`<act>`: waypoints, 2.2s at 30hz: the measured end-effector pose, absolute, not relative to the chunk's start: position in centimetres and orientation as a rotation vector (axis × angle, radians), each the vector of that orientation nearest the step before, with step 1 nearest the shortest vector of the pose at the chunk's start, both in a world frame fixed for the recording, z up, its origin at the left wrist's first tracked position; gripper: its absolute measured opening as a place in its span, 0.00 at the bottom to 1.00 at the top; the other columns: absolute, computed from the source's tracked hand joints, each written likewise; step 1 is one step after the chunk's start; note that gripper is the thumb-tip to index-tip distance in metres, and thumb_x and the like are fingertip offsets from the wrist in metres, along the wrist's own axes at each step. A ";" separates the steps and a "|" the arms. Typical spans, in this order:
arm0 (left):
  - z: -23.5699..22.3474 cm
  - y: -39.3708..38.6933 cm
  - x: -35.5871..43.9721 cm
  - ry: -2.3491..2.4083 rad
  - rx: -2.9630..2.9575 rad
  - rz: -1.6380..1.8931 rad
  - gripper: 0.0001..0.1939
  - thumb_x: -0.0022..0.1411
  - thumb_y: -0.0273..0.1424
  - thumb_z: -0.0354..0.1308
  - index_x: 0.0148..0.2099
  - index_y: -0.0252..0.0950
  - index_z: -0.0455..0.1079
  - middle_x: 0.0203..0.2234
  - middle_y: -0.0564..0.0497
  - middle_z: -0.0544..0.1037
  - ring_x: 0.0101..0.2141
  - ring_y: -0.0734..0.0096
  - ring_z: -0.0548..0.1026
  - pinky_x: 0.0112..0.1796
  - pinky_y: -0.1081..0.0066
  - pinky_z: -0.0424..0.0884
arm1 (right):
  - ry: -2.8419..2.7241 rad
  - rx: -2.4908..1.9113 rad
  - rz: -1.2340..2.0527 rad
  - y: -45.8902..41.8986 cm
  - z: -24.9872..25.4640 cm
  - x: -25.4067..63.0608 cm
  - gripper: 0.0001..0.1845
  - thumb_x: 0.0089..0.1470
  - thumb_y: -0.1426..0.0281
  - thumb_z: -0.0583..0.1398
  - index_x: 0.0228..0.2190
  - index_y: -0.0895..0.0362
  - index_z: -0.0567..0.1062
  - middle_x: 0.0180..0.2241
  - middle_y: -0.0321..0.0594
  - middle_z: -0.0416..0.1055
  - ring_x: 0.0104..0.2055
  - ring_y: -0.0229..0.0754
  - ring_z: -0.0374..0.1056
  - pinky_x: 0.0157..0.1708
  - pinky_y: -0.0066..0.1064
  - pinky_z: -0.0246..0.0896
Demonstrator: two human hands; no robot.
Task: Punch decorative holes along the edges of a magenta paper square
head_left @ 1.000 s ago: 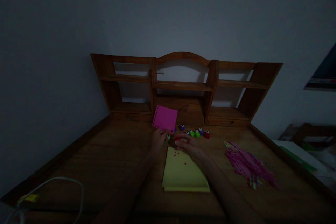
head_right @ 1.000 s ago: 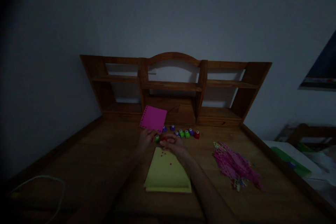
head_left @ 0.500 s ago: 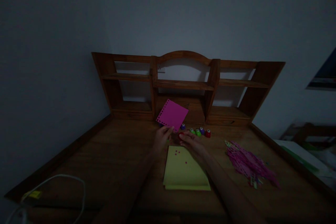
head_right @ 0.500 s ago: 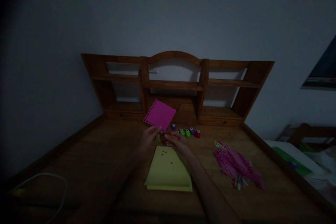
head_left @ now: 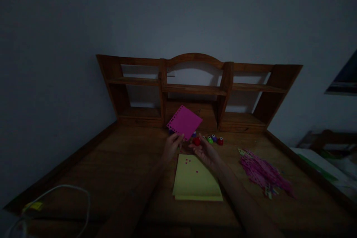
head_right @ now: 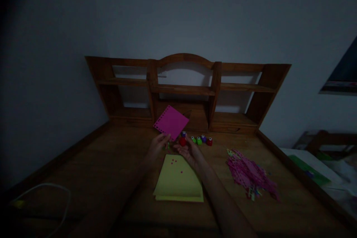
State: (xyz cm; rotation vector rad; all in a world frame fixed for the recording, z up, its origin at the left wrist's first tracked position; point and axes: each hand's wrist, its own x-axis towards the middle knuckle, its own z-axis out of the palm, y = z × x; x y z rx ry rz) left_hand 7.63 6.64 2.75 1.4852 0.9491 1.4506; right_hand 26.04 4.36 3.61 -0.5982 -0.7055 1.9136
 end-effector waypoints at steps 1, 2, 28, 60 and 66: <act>2.7 6.7 7.6 0.940 1.481 1.451 0.18 0.59 0.45 0.58 0.29 0.33 0.71 0.20 0.54 0.70 0.19 0.77 0.63 0.23 0.75 0.58 | -0.680 -0.600 1.936 4.5 3.5 26.1 0.18 0.60 0.60 0.57 0.40 0.64 0.73 0.30 0.49 0.78 0.26 0.38 0.74 0.27 0.23 0.72; 2.6 6.6 7.6 0.934 1.473 1.452 0.18 0.59 0.45 0.58 0.29 0.33 0.71 0.20 0.54 0.70 0.19 0.77 0.63 0.23 0.75 0.58 | -0.656 -0.602 1.948 4.6 3.3 26.2 0.18 0.61 0.60 0.56 0.39 0.64 0.73 0.29 0.49 0.78 0.26 0.38 0.74 0.26 0.22 0.72; 3.3 6.3 8.3 0.994 1.432 1.466 0.17 0.51 0.44 0.64 0.27 0.33 0.71 0.18 0.54 0.71 0.18 0.76 0.64 0.21 0.75 0.59 | -1.129 -0.844 1.339 4.2 2.8 24.8 0.25 0.31 0.63 0.74 0.34 0.56 0.78 0.31 0.38 0.77 0.28 0.39 0.71 0.31 0.32 0.67; 3.6 5.9 8.2 0.959 1.372 1.496 0.16 0.52 0.41 0.65 0.31 0.32 0.74 0.27 0.47 0.78 0.25 0.71 0.72 0.25 0.74 0.65 | -1.118 -0.872 1.308 3.9 3.4 25.2 0.22 0.40 0.58 0.70 0.36 0.57 0.79 0.29 0.40 0.76 0.25 0.36 0.68 0.31 0.31 0.65; 3.6 6.1 8.3 0.957 1.366 1.518 0.15 0.51 0.41 0.65 0.31 0.32 0.74 0.28 0.46 0.79 0.29 0.67 0.75 0.31 0.71 0.68 | -1.105 -0.872 1.311 4.1 3.2 25.2 0.21 0.41 0.58 0.70 0.36 0.56 0.79 0.30 0.39 0.76 0.25 0.37 0.68 0.30 0.32 0.65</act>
